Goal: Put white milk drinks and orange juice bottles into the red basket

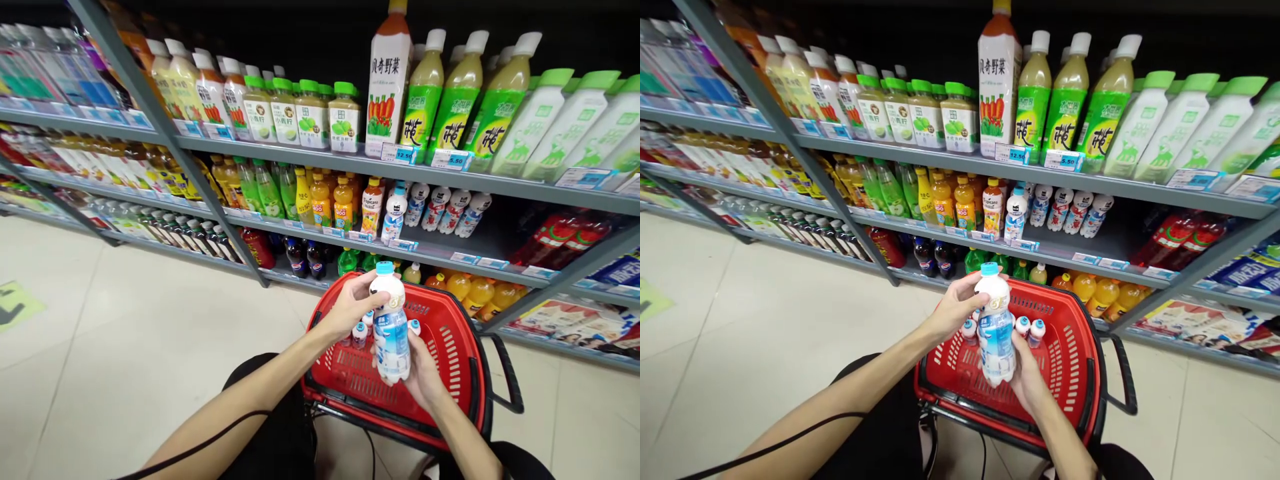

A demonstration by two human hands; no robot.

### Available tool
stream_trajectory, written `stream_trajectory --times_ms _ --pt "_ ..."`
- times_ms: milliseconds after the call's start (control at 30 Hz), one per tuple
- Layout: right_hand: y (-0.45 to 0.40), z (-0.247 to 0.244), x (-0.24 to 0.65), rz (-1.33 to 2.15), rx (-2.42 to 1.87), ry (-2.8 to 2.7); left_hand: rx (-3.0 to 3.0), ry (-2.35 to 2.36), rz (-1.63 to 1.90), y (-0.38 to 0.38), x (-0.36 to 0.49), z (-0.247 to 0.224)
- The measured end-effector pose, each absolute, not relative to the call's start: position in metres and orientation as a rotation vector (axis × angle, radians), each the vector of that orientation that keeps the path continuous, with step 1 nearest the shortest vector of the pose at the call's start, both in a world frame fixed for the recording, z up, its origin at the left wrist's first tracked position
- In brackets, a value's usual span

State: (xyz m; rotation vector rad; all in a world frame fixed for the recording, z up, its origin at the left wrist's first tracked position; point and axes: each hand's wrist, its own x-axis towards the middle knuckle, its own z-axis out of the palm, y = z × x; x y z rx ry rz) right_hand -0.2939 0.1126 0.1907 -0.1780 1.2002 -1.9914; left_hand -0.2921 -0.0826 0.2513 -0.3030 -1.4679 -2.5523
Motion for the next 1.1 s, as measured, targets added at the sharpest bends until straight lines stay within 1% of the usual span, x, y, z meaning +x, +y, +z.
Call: stream_trajectory --times_ms 267,400,533,700,933,1100 --pt "0.110 0.201 -0.289 -2.004 -0.213 1.192 -0.245 -1.412 -2.600 -0.081 -0.294 0.250" --pt "0.106 0.212 -0.287 -1.973 -0.338 1.092 -0.167 -1.214 -2.755 -0.082 -0.297 0.250" --pt "0.103 0.219 -0.281 -1.904 -0.435 0.934 -0.135 -0.991 -2.824 -0.089 -0.305 0.247" --pt "0.107 0.220 -0.277 -1.896 -0.505 0.989 0.024 -0.826 -2.983 -0.100 -0.311 0.246" --pt "0.115 0.227 -0.282 -1.917 -0.545 0.944 0.048 -0.721 -2.996 -0.104 -0.317 0.245" --pt "0.114 0.227 -0.280 -1.956 -0.473 0.917 0.039 -0.722 -2.991 -0.103 -0.319 0.242"
